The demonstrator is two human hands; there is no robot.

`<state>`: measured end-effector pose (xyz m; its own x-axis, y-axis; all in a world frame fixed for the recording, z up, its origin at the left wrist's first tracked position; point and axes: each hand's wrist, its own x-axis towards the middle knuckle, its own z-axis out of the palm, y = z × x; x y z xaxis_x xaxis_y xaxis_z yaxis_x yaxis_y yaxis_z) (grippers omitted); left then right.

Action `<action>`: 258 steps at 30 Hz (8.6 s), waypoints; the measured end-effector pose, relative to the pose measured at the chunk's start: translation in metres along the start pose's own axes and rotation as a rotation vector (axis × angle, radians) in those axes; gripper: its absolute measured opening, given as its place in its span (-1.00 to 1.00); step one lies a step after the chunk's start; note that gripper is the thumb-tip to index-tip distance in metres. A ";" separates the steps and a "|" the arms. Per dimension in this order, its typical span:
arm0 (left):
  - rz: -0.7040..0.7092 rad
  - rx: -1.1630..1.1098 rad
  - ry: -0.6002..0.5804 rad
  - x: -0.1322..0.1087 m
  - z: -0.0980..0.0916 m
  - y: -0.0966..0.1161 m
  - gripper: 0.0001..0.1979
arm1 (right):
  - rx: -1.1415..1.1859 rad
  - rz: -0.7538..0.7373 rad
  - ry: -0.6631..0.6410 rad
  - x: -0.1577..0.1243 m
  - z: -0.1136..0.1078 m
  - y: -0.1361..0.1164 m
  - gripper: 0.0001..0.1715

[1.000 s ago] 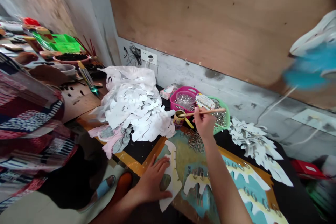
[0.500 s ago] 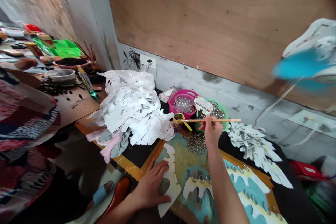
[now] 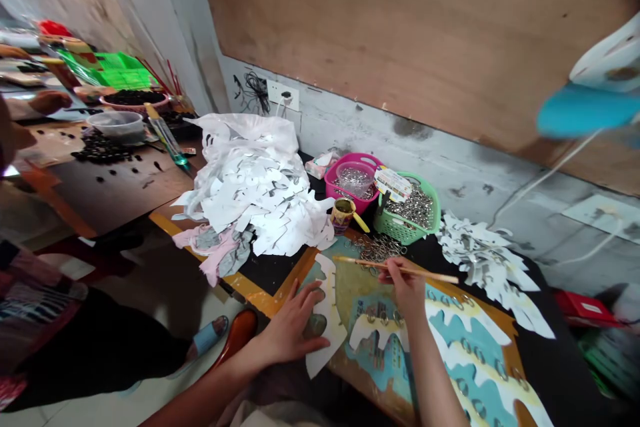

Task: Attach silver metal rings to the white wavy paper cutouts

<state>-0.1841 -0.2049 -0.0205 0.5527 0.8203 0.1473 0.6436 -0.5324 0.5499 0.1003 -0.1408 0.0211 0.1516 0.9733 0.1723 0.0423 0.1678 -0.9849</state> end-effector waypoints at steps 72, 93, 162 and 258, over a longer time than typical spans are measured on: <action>-0.019 0.034 0.176 0.065 0.004 -0.048 -0.59 | 0.064 0.275 -0.198 0.007 -0.006 0.008 -0.75; 0.006 0.087 0.157 0.063 0.000 -0.041 -0.53 | 0.045 0.156 -0.235 -0.003 -0.004 -0.007 -0.75; -0.052 0.037 0.134 0.059 -0.002 -0.034 -0.48 | -0.196 -0.092 0.000 -0.026 0.005 -0.007 -0.72; 0.005 0.072 0.183 0.062 0.004 -0.045 -0.49 | -0.142 0.024 -0.098 -0.043 -0.005 -0.006 -0.70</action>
<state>-0.1768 -0.1305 -0.0396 0.4550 0.8382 0.3005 0.6808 -0.5450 0.4894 0.0980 -0.1841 0.0195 0.0579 0.9885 0.1398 0.1795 0.1275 -0.9755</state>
